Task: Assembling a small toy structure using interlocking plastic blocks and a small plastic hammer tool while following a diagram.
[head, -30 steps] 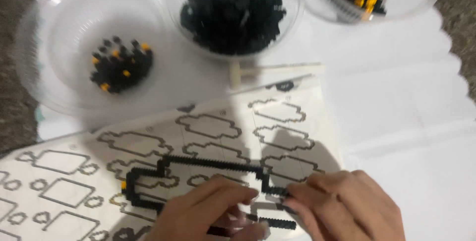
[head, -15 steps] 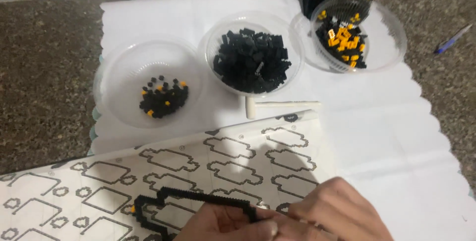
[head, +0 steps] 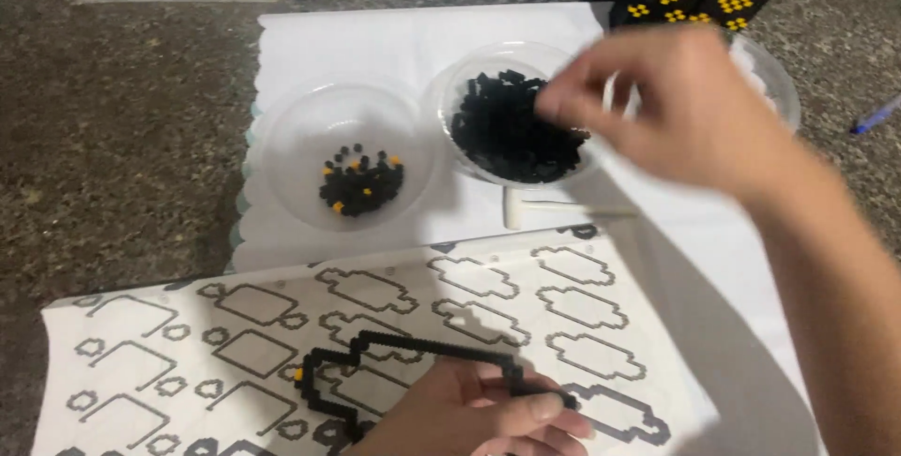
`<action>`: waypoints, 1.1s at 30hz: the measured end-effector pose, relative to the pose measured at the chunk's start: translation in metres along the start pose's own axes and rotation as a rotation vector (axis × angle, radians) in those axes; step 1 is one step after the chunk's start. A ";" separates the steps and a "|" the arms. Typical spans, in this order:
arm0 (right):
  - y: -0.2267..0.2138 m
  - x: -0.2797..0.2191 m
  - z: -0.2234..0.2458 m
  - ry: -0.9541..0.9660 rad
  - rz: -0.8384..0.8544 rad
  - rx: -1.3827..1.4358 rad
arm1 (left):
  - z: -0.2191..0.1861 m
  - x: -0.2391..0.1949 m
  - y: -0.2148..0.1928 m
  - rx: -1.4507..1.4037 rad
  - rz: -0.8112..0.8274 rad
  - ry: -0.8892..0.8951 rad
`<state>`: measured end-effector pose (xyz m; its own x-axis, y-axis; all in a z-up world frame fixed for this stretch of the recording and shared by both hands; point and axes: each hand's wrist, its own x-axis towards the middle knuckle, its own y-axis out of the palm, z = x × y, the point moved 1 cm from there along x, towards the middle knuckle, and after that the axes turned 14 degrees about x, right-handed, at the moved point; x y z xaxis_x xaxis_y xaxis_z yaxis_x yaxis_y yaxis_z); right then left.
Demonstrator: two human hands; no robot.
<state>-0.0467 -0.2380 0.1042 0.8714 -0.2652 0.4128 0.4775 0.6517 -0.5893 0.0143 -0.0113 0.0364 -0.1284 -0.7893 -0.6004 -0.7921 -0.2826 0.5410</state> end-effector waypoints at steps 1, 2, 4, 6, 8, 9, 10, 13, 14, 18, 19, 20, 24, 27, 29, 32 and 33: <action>-0.008 0.010 -0.012 0.003 0.002 0.011 | -0.004 -0.004 0.000 0.000 -0.005 0.007; -0.019 0.018 -0.023 0.011 -0.001 0.019 | -0.007 -0.007 0.001 0.003 -0.004 0.010; -0.056 0.006 -0.058 0.030 -0.011 0.033 | -0.025 -0.015 0.008 0.013 0.001 0.012; -0.088 -0.011 -0.096 0.051 -0.024 0.042 | -0.015 -0.002 -0.006 0.026 0.010 0.013; -0.120 -0.022 -0.129 0.068 -0.030 0.051 | 0.026 0.026 -0.027 0.033 0.019 0.020; -0.115 -0.028 -0.127 0.075 -0.030 0.056 | 0.020 0.026 -0.023 0.034 0.021 0.025; -0.110 -0.031 -0.125 0.076 -0.030 0.062 | 0.013 0.026 -0.018 0.036 0.020 0.036; -0.094 -0.040 -0.116 0.077 -0.035 0.085 | -0.009 0.011 -0.006 0.047 0.015 0.065; -0.089 -0.043 -0.109 0.080 -0.039 0.095 | -0.015 0.001 0.000 0.051 0.011 0.071; -0.077 -0.035 -0.106 0.104 -0.056 0.139 | -0.003 0.009 0.003 0.068 0.000 0.082; -0.077 -0.036 -0.110 0.114 -0.061 0.150 | 0.008 0.012 0.002 0.072 0.000 0.081; -0.077 -0.035 -0.112 0.121 -0.064 0.160 | 0.019 0.013 0.002 0.074 -0.002 0.084; -0.082 -0.039 -0.105 0.139 -0.071 0.203 | -0.007 0.004 0.010 0.083 -0.014 0.103; -0.082 -0.037 -0.097 0.145 -0.068 0.237 | -0.010 0.006 -0.001 0.085 -0.030 0.126; -0.078 -0.035 -0.088 0.150 -0.067 0.262 | -0.001 0.010 -0.015 0.086 -0.042 0.139; -0.080 -0.037 -0.099 0.163 -0.075 0.293 | 0.009 0.007 -0.014 0.096 -0.050 0.154; -0.079 -0.035 -0.095 0.168 -0.079 0.302 | 0.007 0.006 -0.012 0.100 -0.051 0.159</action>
